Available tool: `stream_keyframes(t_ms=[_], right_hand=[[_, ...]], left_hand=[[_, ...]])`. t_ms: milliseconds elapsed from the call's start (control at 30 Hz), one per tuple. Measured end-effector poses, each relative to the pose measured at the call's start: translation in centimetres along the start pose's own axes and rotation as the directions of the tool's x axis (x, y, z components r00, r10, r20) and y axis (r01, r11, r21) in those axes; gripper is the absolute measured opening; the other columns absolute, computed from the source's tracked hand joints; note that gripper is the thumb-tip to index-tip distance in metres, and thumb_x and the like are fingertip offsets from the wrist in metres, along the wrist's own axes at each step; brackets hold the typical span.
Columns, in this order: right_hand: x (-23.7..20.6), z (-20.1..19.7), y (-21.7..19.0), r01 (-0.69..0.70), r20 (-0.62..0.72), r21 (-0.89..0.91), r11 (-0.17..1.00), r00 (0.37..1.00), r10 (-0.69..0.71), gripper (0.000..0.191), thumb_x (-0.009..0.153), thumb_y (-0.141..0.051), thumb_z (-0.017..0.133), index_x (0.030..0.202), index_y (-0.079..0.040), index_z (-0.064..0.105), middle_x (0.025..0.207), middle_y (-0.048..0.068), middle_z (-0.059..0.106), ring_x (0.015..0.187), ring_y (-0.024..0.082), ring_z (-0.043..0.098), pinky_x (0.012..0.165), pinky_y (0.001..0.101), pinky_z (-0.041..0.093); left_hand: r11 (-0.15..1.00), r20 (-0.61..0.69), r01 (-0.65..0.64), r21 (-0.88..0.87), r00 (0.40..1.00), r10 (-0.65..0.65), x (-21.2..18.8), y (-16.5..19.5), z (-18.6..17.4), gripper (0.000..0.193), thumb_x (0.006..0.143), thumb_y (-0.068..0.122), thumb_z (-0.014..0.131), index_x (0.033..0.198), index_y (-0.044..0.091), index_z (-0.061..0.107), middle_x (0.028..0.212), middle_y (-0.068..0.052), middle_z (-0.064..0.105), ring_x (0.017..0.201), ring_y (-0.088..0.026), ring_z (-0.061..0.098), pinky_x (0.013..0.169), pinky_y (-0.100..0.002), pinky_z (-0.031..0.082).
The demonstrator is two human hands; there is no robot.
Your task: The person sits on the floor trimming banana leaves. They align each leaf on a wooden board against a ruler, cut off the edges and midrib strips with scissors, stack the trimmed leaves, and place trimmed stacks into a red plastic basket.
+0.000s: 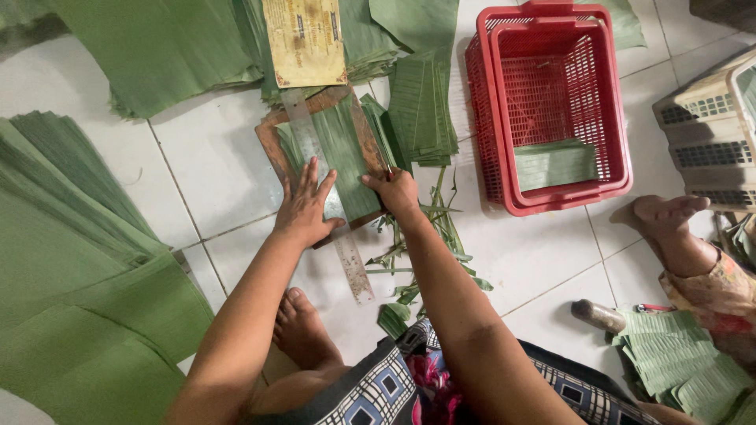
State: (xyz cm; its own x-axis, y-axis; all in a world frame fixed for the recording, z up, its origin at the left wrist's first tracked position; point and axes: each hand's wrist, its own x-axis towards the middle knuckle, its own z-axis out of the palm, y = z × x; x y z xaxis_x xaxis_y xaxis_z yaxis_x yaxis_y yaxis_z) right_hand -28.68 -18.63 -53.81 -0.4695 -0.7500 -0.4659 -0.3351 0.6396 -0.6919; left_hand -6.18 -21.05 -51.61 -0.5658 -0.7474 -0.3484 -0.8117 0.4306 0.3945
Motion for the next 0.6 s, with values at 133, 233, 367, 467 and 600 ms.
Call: stream_keyframes(t_ms=[133,233,367,467,600], right_hand=[[0.07,-0.08,0.19,0.027,0.007,0.021,0.999,1.000,-0.027,0.054,0.069,-0.040,0.090,0.109,-0.006,0.078,0.092,0.011,0.080,0.084,0.022,0.077,0.079,0.0347,0.059],[0.25,-0.01,0.31,0.036,-0.013,-0.021,0.999,0.999,-0.036,0.058,0.068,-0.042,0.091,0.111,-0.005,0.077,0.095,0.012,0.079,0.088,0.023,0.076,0.082,0.0354,0.058],[0.37,0.04,0.13,-0.017,-0.024,-0.042,0.999,1.000,0.016,0.064,0.066,-0.044,0.091,0.112,-0.004,0.075,0.098,0.014,0.078,0.090,0.025,0.077,0.082,0.0368,0.059],[0.30,-0.01,0.00,-0.020,-0.027,-0.109,0.994,0.999,0.017,0.065,0.067,-0.046,0.091,0.113,-0.003,0.075,0.096,0.016,0.078,0.089,0.027,0.076,0.082,0.0383,0.058],[0.15,-0.09,-0.08,-0.022,-0.018,-0.081,0.996,1.000,0.020,0.064,0.066,-0.047,0.091,0.112,-0.004,0.076,0.097,0.015,0.079,0.089,0.026,0.076,0.083,0.0373,0.058]], left_hand=[[1.000,0.015,0.013,-0.007,1.000,-0.013,0.01,0.00,-0.06,0.115,0.077,0.055,0.082,0.163,0.024,0.011,0.171,-0.015,-0.005,0.158,-0.030,0.004,0.126,-0.057,0.012],[0.995,-0.035,0.034,-0.095,0.999,-0.037,0.05,0.00,-0.16,0.127,0.071,0.053,0.086,0.161,0.010,0.006,0.171,-0.012,0.000,0.159,-0.026,0.006,0.128,-0.054,0.011],[0.995,0.009,0.056,-0.081,0.998,-0.056,0.11,0.05,-0.42,0.128,0.073,0.052,0.086,0.162,0.010,0.003,0.172,-0.009,0.002,0.158,-0.025,0.005,0.128,-0.053,0.010],[0.995,0.023,0.065,-0.079,0.998,-0.063,0.10,0.14,-0.60,0.128,0.073,0.051,0.086,0.162,0.011,0.004,0.172,-0.009,0.002,0.159,-0.024,0.005,0.128,-0.054,0.010],[0.994,0.006,0.056,-0.093,0.998,-0.056,0.08,0.16,-0.64,0.128,0.072,0.051,0.086,0.162,0.011,0.004,0.172,-0.008,0.002,0.159,-0.024,0.005,0.127,-0.054,0.010]])
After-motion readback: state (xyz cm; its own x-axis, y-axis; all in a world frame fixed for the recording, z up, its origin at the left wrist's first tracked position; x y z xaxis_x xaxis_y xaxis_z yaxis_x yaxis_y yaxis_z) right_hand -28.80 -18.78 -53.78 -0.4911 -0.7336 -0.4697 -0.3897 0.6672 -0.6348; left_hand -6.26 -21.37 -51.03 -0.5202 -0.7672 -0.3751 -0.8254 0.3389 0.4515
